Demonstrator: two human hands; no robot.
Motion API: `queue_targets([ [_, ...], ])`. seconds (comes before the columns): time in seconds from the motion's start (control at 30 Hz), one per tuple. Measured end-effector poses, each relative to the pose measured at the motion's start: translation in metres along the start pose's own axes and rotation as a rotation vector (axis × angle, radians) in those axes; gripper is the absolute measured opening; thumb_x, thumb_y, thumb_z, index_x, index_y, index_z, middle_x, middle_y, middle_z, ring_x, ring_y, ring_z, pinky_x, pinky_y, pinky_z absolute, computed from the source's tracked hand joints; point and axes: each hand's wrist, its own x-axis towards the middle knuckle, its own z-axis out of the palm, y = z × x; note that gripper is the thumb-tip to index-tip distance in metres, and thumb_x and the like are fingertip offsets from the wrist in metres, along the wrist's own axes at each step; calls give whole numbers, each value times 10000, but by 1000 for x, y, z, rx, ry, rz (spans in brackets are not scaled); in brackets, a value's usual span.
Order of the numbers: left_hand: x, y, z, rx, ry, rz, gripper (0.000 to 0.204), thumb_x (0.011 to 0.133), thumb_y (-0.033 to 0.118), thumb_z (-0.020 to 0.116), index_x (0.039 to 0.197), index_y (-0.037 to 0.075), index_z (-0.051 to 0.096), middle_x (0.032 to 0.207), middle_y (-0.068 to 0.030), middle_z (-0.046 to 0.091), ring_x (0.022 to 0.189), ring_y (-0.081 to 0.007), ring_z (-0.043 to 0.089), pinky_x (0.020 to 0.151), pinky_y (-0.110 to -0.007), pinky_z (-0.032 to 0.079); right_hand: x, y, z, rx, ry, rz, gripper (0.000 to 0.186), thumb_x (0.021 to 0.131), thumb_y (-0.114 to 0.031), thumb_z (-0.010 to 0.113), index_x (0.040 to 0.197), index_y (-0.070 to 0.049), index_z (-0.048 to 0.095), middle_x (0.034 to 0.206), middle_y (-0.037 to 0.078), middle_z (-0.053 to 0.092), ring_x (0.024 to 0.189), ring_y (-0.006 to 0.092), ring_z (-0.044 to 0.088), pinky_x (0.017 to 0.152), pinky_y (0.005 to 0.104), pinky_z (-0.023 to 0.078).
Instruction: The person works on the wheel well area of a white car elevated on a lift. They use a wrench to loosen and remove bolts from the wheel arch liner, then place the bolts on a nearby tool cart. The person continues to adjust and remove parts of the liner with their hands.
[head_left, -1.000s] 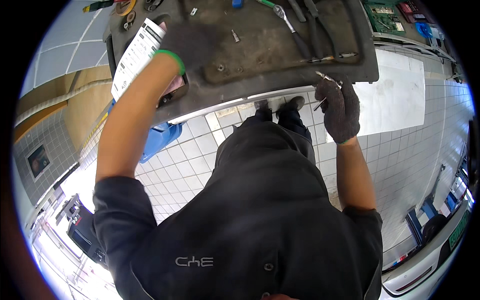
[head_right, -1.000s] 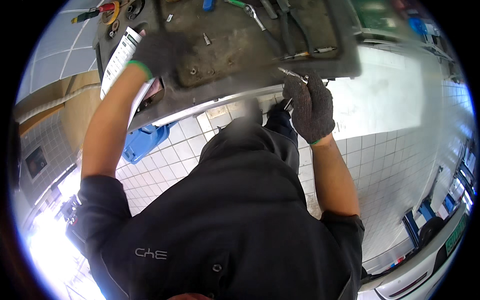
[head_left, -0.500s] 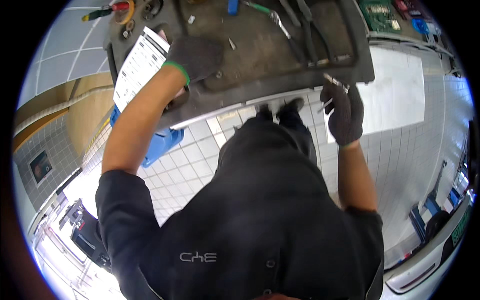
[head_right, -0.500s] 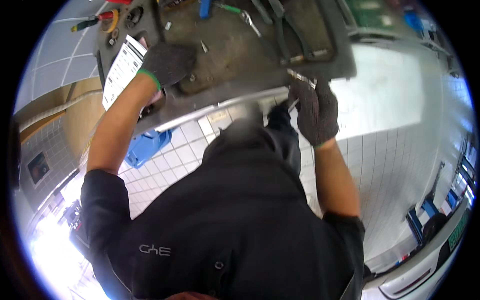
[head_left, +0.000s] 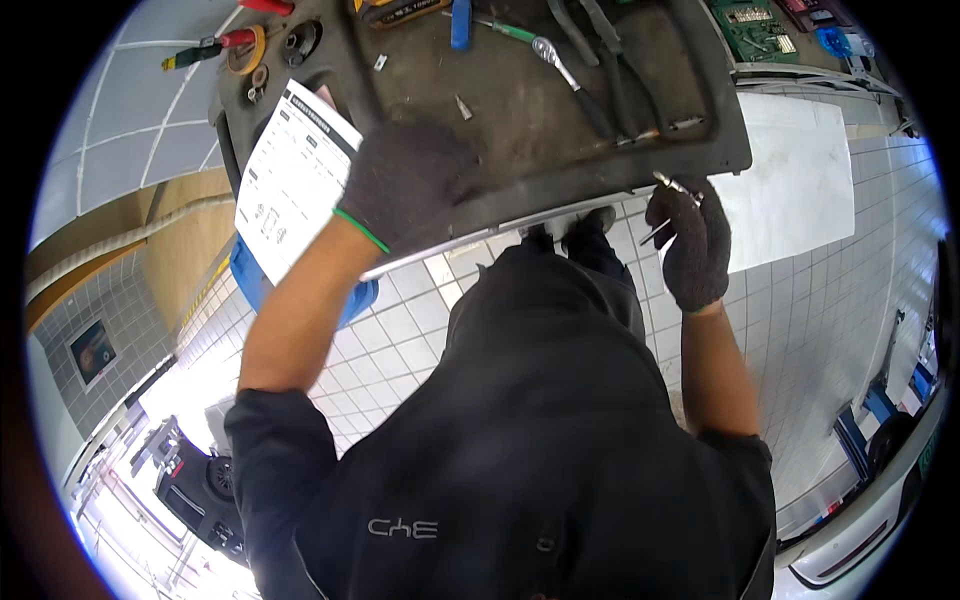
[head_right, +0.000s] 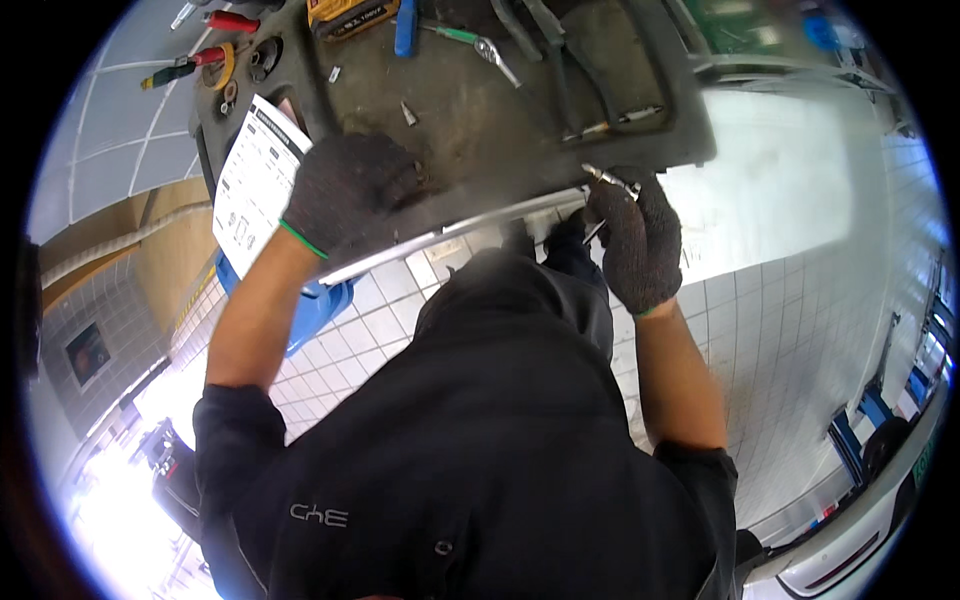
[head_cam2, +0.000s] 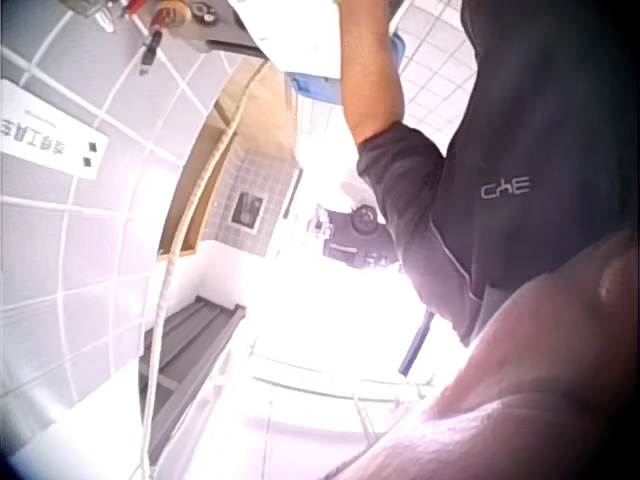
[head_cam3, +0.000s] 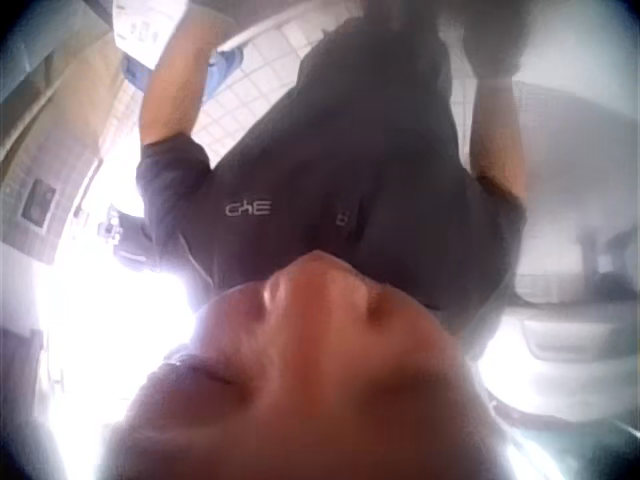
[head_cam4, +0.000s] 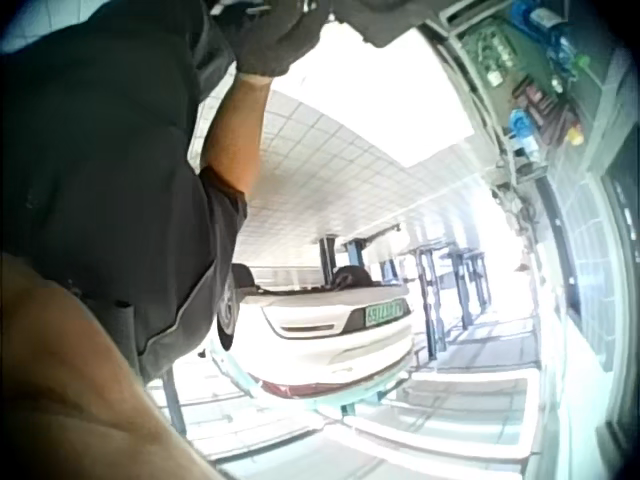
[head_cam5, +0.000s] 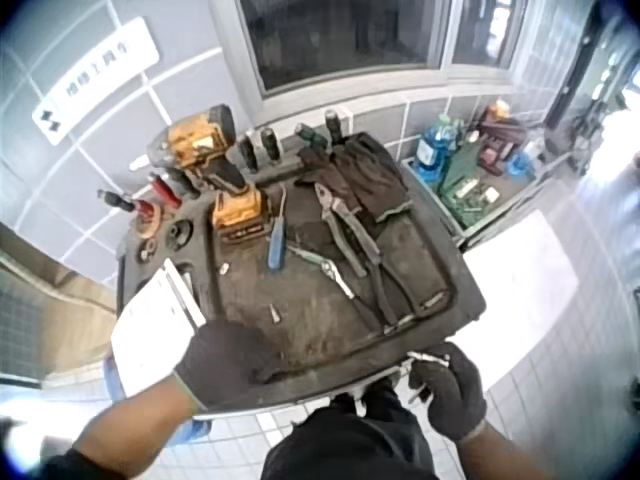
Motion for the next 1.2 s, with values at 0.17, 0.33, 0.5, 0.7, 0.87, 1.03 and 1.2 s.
queue_targets([
  [0.17, 0, 10, 15, 29, -115, -63, 181, 902, 280, 681, 928, 125, 771, 906, -81, 726, 891, -289, 715, 758, -452, 556, -5, -14, 4, 61, -27, 12, 319, 911, 86, 552, 1203, -10, 635, 1001, 158, 673, 703, 235, 678, 574, 324, 539],
  [0.33, 3, 13, 24, 133, -261, -100, 184, 902, 257, 660, 980, 122, 758, 921, -105, 727, 927, -317, 714, 769, -466, 552, -8, -5, 10, 13, 3, -134, 290, 916, 72, 566, 1189, 0, 633, 1047, 175, 666, 725, 246, 693, 591, 335, 553],
  [0.5, -20, -4, 21, -1330, 335, -368, 209, 1000, 306, 639, 926, 114, 598, 762, -29, 540, 693, -210, 542, 621, -345, 426, -11, -31, 10, 390, 103, 396, 225, 1022, -147, 558, 1142, 21, 647, 851, 77, 695, 658, 128, 608, 573, 279, 482],
  [0.7, -27, 34, 0, -2002, 481, -463, 264, 1001, 321, 681, 890, 137, 529, 734, 17, 421, 634, -142, 410, 570, -302, 327, -13, -22, 13, 364, 63, 260, 204, 1006, -73, 543, 1160, -2, 657, 955, 104, 682, 681, 121, 615, 522, 250, 471],
  [0.87, -26, 40, -3, -2035, 515, -352, 260, 967, 322, 731, 951, 111, 579, 756, -5, 471, 650, -158, 446, 570, -307, 350, -13, -15, 11, 106, -29, -20, 316, 941, 108, 519, 1200, -11, 655, 1115, 152, 651, 718, 161, 664, 492, 252, 513],
  [1.03, -29, 43, 0, -2100, 550, -363, 268, 964, 330, 735, 941, 111, 583, 763, -8, 481, 657, -163, 454, 575, -302, 352, -4, -41, 11, 258, -61, 182, 226, 1010, -51, 535, 1195, 16, 646, 930, 119, 685, 697, 142, 635, 575, 271, 508],
  [1.2, -31, 39, 2, -2010, 480, -371, 246, 992, 307, 708, 980, 81, 612, 783, -26, 527, 681, -174, 498, 608, -313, 399, 1, -60, 19, 395, -56, 228, 270, 1029, -162, 556, 1183, 43, 641, 822, 97, 686, 747, 143, 653, 659, 302, 513],
])
